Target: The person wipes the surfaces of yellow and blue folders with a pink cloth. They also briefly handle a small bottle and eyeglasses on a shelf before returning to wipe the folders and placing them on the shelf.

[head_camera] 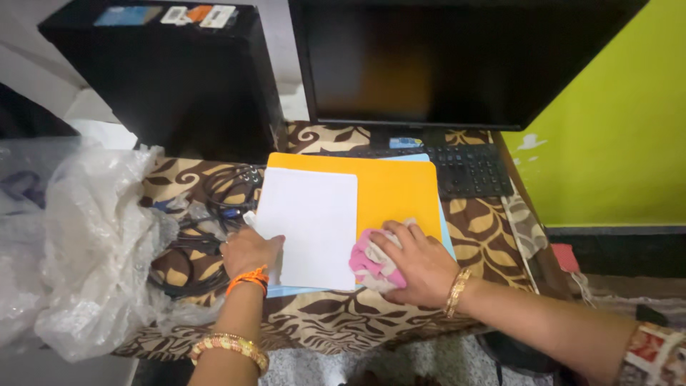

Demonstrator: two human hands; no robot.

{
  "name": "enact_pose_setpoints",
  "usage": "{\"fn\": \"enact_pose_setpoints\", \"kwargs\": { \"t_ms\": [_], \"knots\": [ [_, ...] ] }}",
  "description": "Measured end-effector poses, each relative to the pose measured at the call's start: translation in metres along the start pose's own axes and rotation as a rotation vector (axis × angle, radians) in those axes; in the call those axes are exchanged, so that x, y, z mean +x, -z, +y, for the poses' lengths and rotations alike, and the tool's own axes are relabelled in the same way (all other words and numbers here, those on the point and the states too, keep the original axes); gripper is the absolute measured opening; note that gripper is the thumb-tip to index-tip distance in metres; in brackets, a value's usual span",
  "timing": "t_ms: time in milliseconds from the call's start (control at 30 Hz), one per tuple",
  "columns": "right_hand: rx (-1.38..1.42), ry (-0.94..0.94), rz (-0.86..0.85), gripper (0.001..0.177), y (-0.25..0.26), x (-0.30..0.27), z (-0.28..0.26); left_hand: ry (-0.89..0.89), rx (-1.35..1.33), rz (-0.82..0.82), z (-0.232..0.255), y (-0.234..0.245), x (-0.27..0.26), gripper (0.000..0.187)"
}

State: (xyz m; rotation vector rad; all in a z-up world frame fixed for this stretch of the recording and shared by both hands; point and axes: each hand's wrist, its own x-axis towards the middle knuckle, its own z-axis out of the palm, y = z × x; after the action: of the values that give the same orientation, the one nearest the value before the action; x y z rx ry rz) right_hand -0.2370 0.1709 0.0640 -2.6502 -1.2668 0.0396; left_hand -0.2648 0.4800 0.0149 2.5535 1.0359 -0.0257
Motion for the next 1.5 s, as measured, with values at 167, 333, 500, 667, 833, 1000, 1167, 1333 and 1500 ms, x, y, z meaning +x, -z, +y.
{"fn": "enact_pose_setpoints", "kwargs": {
  "t_ms": [167, 333, 500, 667, 833, 1000, 1167, 1333, 1500],
  "knots": [
    [-0.099, 0.063, 0.137, 0.090, -0.016, 0.001, 0.009, 0.007, -0.087, 0.003, -0.001, 0.002, 0.001, 0.072],
    [-0.142, 0.112, 0.164, 0.086, -0.012, 0.010, 0.034, 0.006, -0.264, -0.004, -0.003, -0.011, 0.012, 0.067],
    [-0.148, 0.092, 0.161, 0.086, 0.002, 0.016, 0.033, -0.107, -0.296, -0.003, -0.008, -0.018, 0.022, 0.057],
    [-0.060, -0.128, 0.030, 0.085, 0.030, 0.017, 0.001, -0.133, -0.451, 0.067, -0.037, -0.009, 0.011, 0.036],
    [0.162, 0.104, 0.083, 0.071, 0.008, 0.003, -0.068, -0.107, -0.640, 0.072, -0.068, 0.005, -0.021, 0.028],
    [0.047, 0.261, 0.117, 0.063, -0.058, 0.010, -0.121, -0.118, -0.740, 0.071, -0.082, 0.020, -0.044, 0.026],
    [0.068, 0.073, 0.109, 0.070, -0.085, 0.048, -0.174, -0.112, -0.789, 0.042, -0.105, 0.026, -0.057, 0.028],
    [0.448, 0.029, -0.123, 0.057, -0.085, 0.065, -0.199, -0.147, -0.662, 0.166, -0.128, 0.036, -0.065, 0.027],
    [0.345, 0.221, 0.201, 0.056, -0.090, 0.065, -0.192, -0.145, -0.667, 0.329, -0.129, 0.042, -0.066, 0.025]
  ]
}}
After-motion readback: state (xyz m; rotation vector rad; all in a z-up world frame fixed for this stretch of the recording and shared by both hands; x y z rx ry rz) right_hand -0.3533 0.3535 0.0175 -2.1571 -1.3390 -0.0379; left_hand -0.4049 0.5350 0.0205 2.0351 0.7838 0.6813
